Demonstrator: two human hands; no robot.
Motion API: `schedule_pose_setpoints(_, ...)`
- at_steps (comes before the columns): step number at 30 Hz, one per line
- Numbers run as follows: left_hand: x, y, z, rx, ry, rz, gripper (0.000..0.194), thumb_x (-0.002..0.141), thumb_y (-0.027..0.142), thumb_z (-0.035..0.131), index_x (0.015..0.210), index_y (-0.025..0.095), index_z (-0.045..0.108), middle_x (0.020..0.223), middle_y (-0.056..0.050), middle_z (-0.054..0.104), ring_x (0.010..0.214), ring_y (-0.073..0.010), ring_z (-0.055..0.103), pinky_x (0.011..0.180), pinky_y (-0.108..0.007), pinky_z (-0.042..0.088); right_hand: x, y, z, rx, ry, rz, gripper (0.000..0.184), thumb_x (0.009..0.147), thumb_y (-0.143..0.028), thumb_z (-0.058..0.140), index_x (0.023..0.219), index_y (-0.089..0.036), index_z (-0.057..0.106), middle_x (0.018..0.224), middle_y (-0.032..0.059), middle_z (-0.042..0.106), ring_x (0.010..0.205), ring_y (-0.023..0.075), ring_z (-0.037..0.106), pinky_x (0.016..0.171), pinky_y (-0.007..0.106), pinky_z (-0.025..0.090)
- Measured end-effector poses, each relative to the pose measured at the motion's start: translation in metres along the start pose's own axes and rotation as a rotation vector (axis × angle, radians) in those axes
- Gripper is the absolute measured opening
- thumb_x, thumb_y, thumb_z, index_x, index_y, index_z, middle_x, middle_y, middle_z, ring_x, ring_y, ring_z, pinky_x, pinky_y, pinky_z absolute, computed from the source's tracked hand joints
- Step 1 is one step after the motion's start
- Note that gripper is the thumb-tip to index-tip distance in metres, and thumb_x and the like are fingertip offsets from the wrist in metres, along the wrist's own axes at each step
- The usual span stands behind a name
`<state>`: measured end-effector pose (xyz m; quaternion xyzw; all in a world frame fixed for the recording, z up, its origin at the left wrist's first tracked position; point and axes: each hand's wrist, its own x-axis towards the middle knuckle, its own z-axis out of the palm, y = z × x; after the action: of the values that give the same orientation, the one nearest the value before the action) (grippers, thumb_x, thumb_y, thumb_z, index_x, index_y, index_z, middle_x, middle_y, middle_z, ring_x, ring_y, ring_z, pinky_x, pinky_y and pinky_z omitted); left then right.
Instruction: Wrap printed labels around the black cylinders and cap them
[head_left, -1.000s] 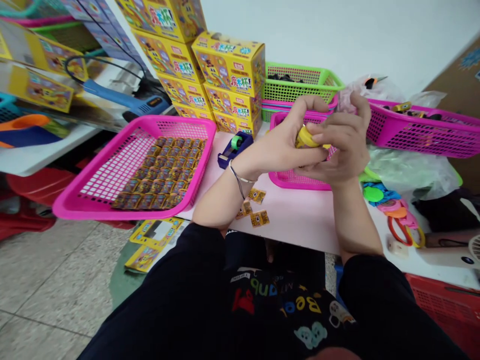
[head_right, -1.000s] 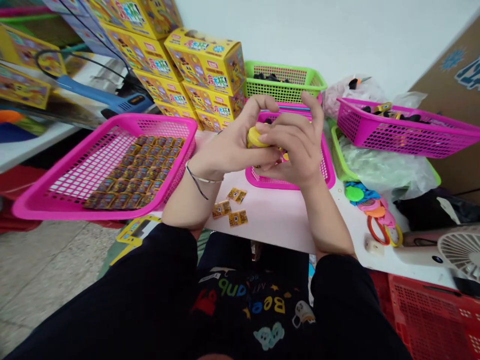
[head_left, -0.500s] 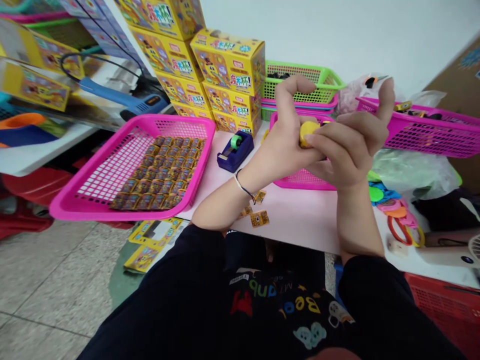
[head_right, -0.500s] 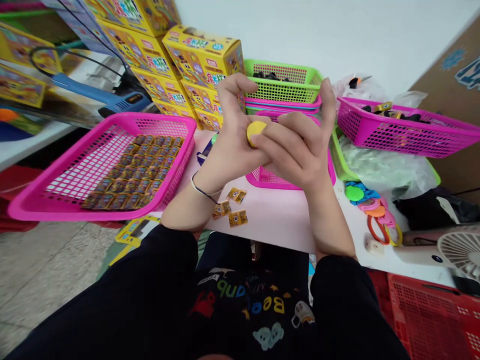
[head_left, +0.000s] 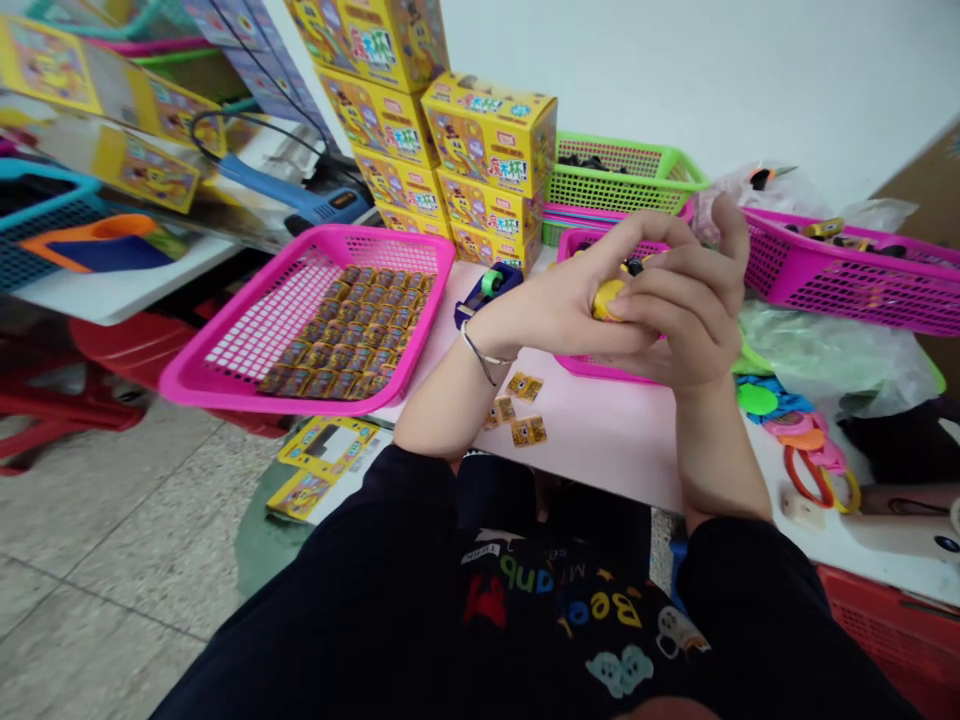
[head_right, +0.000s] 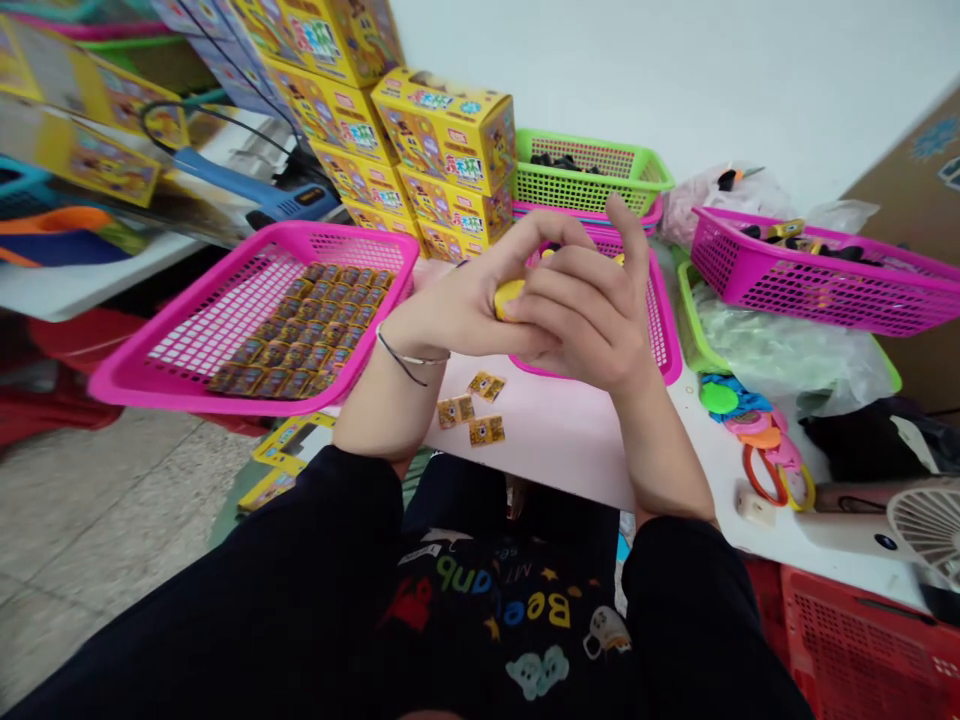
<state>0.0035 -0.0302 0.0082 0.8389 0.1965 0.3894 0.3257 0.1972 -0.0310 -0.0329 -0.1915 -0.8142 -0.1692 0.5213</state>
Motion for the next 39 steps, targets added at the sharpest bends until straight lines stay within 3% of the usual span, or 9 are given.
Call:
schedule_pose_setpoints(6, -0.048, 0.004, 0.01, 0.113, 0.289, -0.076, 0.047, 0.087, 0.029, 0.088, 0.124, 0.025, 0.06, 0.126, -0.006, 0.067, 0.103, -0.0167, 0.073, 0.084, -0.03, 0.065, 0.002, -0.004, 0.026, 0.114, 0.164, -0.236, 0.043, 0.078, -0.05, 0.094, 0.116, -0.048, 0.074, 0.109, -0.0122, 0.084, 0.1, 0.0207, 0.079, 0.141, 0.051, 0.039)
schedule_pose_setpoints(9, -0.09, 0.019, 0.0, 0.281, 0.428, -0.136, 0.029, 0.094, 0.034, 0.084, 0.11, 0.022, 0.063, 0.106, -0.004, 0.072, 0.086, -0.0133, 0.068, 0.077, -0.027, 0.06, 0.003, -0.018, 0.032, 0.104, 0.059, -0.22, 0.035, 0.087, -0.045, 0.088, 0.118, -0.05, 0.072, 0.114, -0.0123, 0.084, 0.104, 0.0222, 0.077, 0.136, 0.058, 0.045)
schedule_pose_setpoints(14, -0.152, 0.034, -0.072, 0.567, 0.268, -0.609, 0.023, 0.091, 0.035, 0.084, 0.097, 0.018, 0.07, 0.086, 0.001, 0.076, 0.078, -0.0124, 0.07, 0.076, -0.025, 0.05, 0.01, -0.029, 0.012, -0.254, -0.34, -0.071, 0.033, 0.098, -0.035, 0.065, 0.125, -0.054, 0.07, 0.119, -0.0129, 0.084, 0.118, 0.0306, 0.073, 0.131, 0.079, 0.039)
schedule_pose_setpoints(18, -0.19, 0.002, -0.131, 0.75, 0.072, -1.08, 0.02, 0.083, 0.035, 0.084, 0.09, 0.02, 0.074, 0.08, 0.001, 0.077, 0.075, -0.0157, 0.066, 0.075, -0.027, 0.043, 0.009, -0.015, 0.0, -0.304, -0.429, 0.158, 0.03, 0.108, -0.05, 0.054, 0.119, -0.033, 0.077, 0.119, 0.0046, 0.084, 0.125, 0.0371, 0.072, 0.128, 0.083, 0.032)
schedule_pose_setpoints(22, -0.213, -0.034, -0.147, 0.669, -0.007, -1.225, 0.017, 0.08, 0.037, 0.082, 0.09, 0.023, 0.082, 0.081, 0.0, 0.08, 0.079, -0.0184, 0.07, 0.081, -0.03, 0.049, 0.001, 0.009, -0.009, -0.27, -0.537, 0.281, 0.03, 0.104, -0.05, 0.057, 0.106, -0.029, 0.079, 0.112, 0.0086, 0.085, 0.125, 0.039, 0.071, 0.126, 0.086, 0.025)
schedule_pose_setpoints(28, -0.215, -0.053, -0.143, 0.693, -0.052, -1.234, 0.032, 0.081, 0.045, 0.078, 0.103, 0.024, 0.087, 0.092, -0.003, 0.084, 0.088, -0.0235, 0.075, 0.09, -0.034, 0.055, 0.006, 0.044, -0.042, -0.268, -0.718, 0.587, 0.043, 0.098, -0.051, 0.056, 0.123, -0.025, 0.079, 0.123, 0.0163, 0.082, 0.122, 0.0387, 0.071, 0.113, 0.062, 0.051)
schedule_pose_setpoints(32, -0.205, -0.035, -0.134, 0.821, 0.014, -1.185, 0.058, 0.088, 0.045, 0.076, 0.138, 0.016, 0.076, 0.123, -0.014, 0.084, 0.111, -0.0329, 0.079, 0.103, -0.041, 0.06, 0.013, 0.067, -0.021, -0.308, -0.986, 0.783, 0.042, 0.1, -0.038, 0.059, 0.134, -0.02, 0.074, 0.131, 0.0163, 0.08, 0.118, 0.0298, 0.074, 0.108, 0.045, 0.058)
schedule_pose_setpoints(36, -0.195, 0.0, -0.082, 0.964, 0.28, -0.68, 0.045, 0.106, 0.042, 0.062, 0.142, 0.017, 0.071, 0.138, -0.015, 0.079, 0.13, -0.0295, 0.075, 0.117, -0.044, 0.059, 0.0, 0.096, 0.02, -0.392, -1.228, 0.894, 0.06, 0.089, -0.034, 0.078, 0.145, -0.014, 0.067, 0.15, 0.0248, 0.068, 0.137, 0.0422, 0.067, 0.117, 0.056, 0.055)
schedule_pose_setpoints(39, -0.193, 0.007, -0.014, 0.762, -0.023, -0.35, 0.037, 0.114, 0.041, 0.05, 0.127, 0.019, 0.077, 0.121, -0.009, 0.085, 0.109, -0.0181, 0.082, 0.105, -0.032, 0.066, -0.021, 0.102, 0.034, -0.424, -1.412, 1.029, 0.085, 0.071, -0.032, 0.095, 0.146, -0.008, 0.063, 0.133, 0.0288, 0.073, 0.116, 0.0456, 0.076, 0.099, 0.059, 0.062)
